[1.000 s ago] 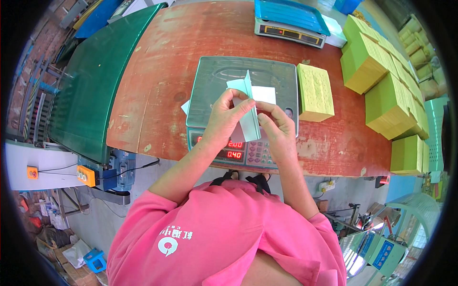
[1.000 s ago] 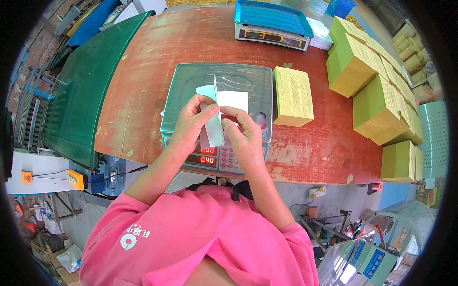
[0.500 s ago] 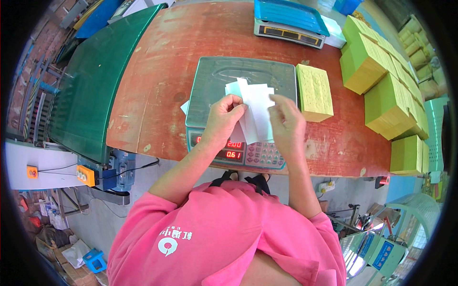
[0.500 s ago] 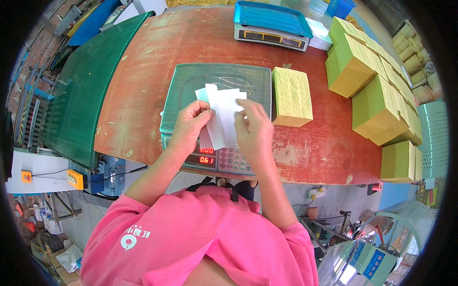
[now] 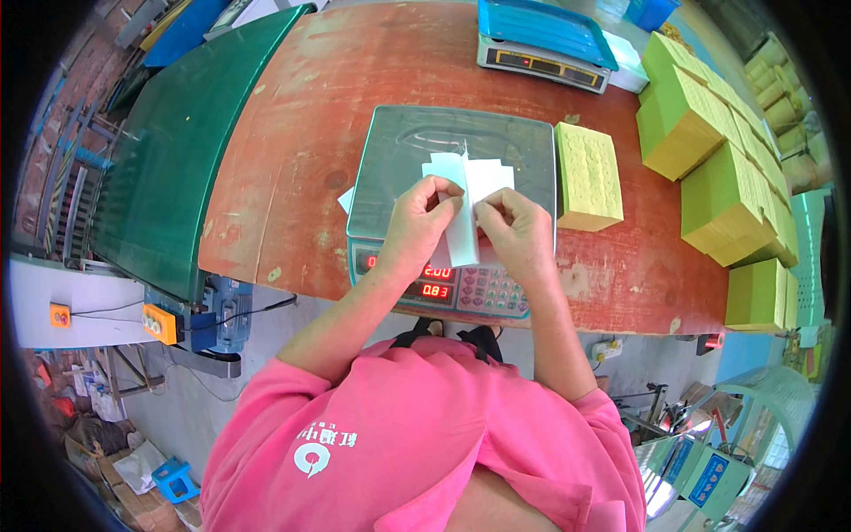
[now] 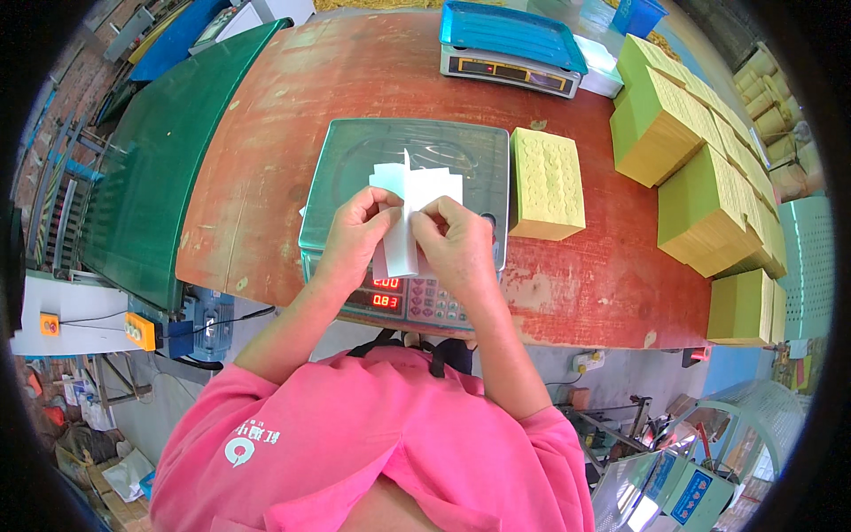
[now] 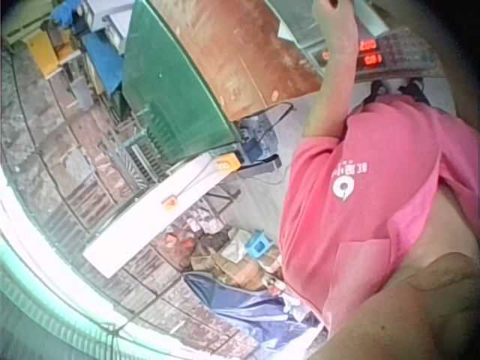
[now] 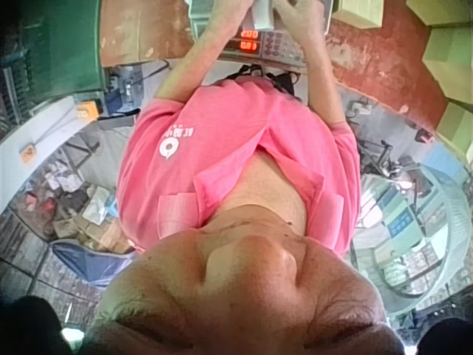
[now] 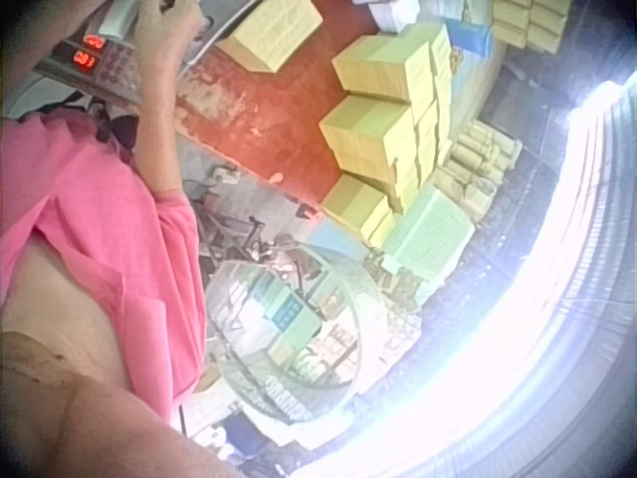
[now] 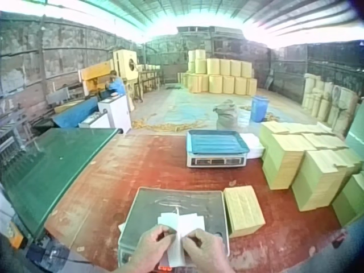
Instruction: Package and weigh bundles of paper products using a strapping machine and an electronic scale.
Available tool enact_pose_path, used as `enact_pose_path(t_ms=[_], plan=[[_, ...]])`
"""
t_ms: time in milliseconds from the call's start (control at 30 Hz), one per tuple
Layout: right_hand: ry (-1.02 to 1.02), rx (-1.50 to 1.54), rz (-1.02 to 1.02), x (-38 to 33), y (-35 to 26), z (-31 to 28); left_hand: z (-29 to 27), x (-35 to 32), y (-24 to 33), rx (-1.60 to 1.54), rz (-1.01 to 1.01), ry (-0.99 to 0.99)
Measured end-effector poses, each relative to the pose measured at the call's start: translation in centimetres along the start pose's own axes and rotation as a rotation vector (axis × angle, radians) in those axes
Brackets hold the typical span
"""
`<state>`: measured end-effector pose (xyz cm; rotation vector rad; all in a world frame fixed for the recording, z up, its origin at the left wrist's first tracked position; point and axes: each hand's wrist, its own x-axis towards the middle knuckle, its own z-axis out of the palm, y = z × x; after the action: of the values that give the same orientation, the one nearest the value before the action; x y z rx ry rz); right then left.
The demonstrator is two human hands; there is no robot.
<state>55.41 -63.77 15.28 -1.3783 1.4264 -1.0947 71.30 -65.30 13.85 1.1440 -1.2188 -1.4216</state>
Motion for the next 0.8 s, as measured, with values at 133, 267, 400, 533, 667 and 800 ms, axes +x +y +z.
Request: enact_pose_path(t_ms=[133,267,400,533,667,800], plan=[[0.029,0.144,0.103,0.4,-0.5,-0.1,-0.3,0.1,-0.3,-0.109,-0.004,0.056],[0.093,-0.059,-0.062,0.1,-0.6,-0.6,0.9,-0.3,0.5,-0.121,0.11,0.1],[0.207,-0.157,-0.265,-0.9,1.0,-1.0,1.1,-1.2,1.4,-0.185,0.146,0.217],[0.37,-0.026,-0.345,-4.5,-2.6,-5.9,2.7,-4.4,7.4,-0.037,0.191,0.14],[0.631,0.034,-0.343,-8.0,-1.2,-13.5,6.6,-4.1,8.9,-0.336,0.363,-0.2],[0.788,-0.204,0.003,-10.0,8.2,-21.6,12.6,-0.4,5.6,0.895,0.373,-0.492]])
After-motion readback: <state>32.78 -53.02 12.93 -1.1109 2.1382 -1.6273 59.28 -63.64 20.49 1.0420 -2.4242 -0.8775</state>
